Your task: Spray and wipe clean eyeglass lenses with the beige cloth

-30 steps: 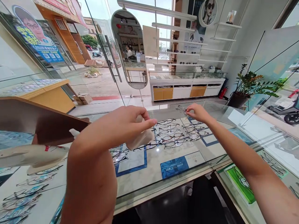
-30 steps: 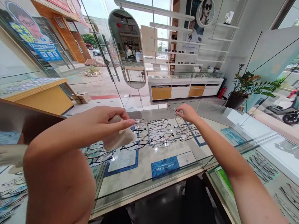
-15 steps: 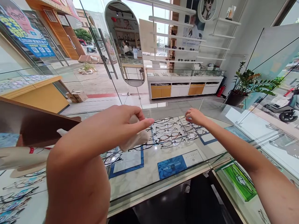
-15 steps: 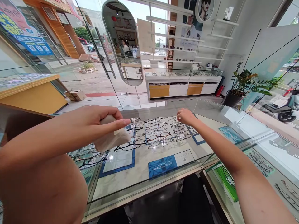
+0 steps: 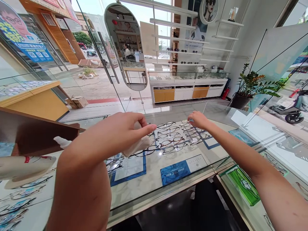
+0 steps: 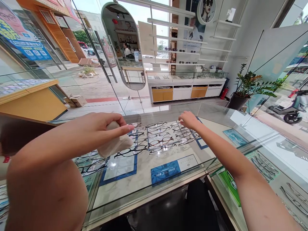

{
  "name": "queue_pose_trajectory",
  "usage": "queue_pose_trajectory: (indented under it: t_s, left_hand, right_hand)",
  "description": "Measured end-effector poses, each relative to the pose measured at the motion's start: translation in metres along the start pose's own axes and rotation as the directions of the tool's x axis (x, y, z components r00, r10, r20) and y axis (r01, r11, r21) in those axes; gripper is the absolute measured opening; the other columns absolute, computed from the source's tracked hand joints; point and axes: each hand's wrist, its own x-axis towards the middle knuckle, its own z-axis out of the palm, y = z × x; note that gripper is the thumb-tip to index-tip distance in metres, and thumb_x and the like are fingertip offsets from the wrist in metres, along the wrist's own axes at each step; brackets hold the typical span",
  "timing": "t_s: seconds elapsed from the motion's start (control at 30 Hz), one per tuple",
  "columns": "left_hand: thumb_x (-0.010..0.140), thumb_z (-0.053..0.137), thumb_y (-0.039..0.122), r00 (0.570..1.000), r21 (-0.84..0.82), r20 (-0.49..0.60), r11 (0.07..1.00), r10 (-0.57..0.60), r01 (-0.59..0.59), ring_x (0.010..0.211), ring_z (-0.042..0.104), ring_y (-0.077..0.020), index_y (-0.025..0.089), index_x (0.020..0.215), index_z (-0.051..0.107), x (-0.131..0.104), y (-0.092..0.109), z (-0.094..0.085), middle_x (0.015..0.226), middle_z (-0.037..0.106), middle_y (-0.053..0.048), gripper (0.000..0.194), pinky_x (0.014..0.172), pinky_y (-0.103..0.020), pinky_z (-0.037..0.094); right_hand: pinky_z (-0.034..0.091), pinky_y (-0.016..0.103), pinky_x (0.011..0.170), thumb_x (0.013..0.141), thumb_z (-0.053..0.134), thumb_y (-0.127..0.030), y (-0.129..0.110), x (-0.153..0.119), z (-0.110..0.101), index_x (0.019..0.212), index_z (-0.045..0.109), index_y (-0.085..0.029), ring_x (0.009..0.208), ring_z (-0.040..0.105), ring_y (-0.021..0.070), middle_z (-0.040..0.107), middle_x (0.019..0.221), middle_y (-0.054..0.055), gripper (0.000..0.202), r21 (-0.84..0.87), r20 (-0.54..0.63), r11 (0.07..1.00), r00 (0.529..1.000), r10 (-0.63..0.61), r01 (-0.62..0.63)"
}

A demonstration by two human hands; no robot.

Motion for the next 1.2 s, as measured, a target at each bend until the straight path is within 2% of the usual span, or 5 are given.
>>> queue_pose_trajectory:
  t_s: [0.43,0.57,0.7,0.87,1.2]
  left_hand:
    - [0.08,0.08,0.076,0.999,0.026,-0.01,0.999,-0.047,0.047,0.064,0.059,-0.0269,0.029,0.076,0.077,0.0,-0.004,0.0,0.069,0.071,-0.007,0.047,0.063,-0.036,0.038]
    - [0.08,0.078,0.076,0.997,0.065,-0.004,0.995,-0.078,0.078,0.066,0.06,-0.0282,0.029,0.077,0.077,-0.003,0.002,-0.002,0.072,0.073,-0.007,0.047,0.065,-0.037,0.037]
    - [0.084,0.074,0.075,0.997,0.11,-0.005,0.991,-0.075,0.075,0.069,0.063,-0.0292,0.027,0.077,0.077,-0.004,0.008,-0.001,0.078,0.076,-0.009,0.048,0.065,-0.037,0.037]
    - [0.091,0.066,0.063,0.996,0.075,-0.07,0.996,0.058,-0.053,0.072,0.064,-0.0257,0.026,0.086,0.076,-0.011,0.02,0.001,0.082,0.077,-0.007,0.039,0.062,-0.033,0.038]
    - [0.088,0.059,0.035,0.926,-0.239,-0.376,0.963,0.027,-0.125,0.058,0.045,-0.0168,0.022,0.104,0.079,0.002,0.014,0.016,0.066,0.055,0.002,0.029,0.054,-0.029,0.03]
  right_hand:
    - [0.045,0.037,0.088,0.101,0.072,-0.02,-0.019,-0.003,-0.017,0.107,0.088,-0.018,0.118,0.066,0.0338,0.081,0.127,0.017,0.018,0.026,0.034,0.993,0.993,0.112,-0.113]
    - [0.047,0.033,0.082,0.108,0.066,-0.036,-0.066,-0.027,-0.047,0.114,0.085,-0.022,0.112,0.072,0.028,0.081,0.125,0.013,0.025,0.134,-0.011,0.986,0.995,0.098,-0.096]
    - [0.045,0.033,0.07,0.1,0.071,-0.031,-0.133,-0.052,-0.069,0.11,0.086,-0.028,0.094,0.078,0.0262,0.086,0.101,0.006,0.019,0.284,0.184,0.957,0.983,0.005,-0.058]
    - [0.051,0.035,0.079,0.098,0.069,-0.026,-0.184,-0.059,-0.067,0.117,0.086,-0.024,0.111,0.08,0.0342,0.087,0.117,0.014,0.025,0.133,0.369,0.987,0.929,0.039,-0.095]
    - [0.041,0.034,0.068,0.098,0.066,-0.023,-0.155,-0.077,-0.124,0.103,0.082,-0.025,0.091,0.076,0.0262,0.086,0.098,0.006,0.017,0.392,0.14,0.893,0.973,0.182,-0.223]
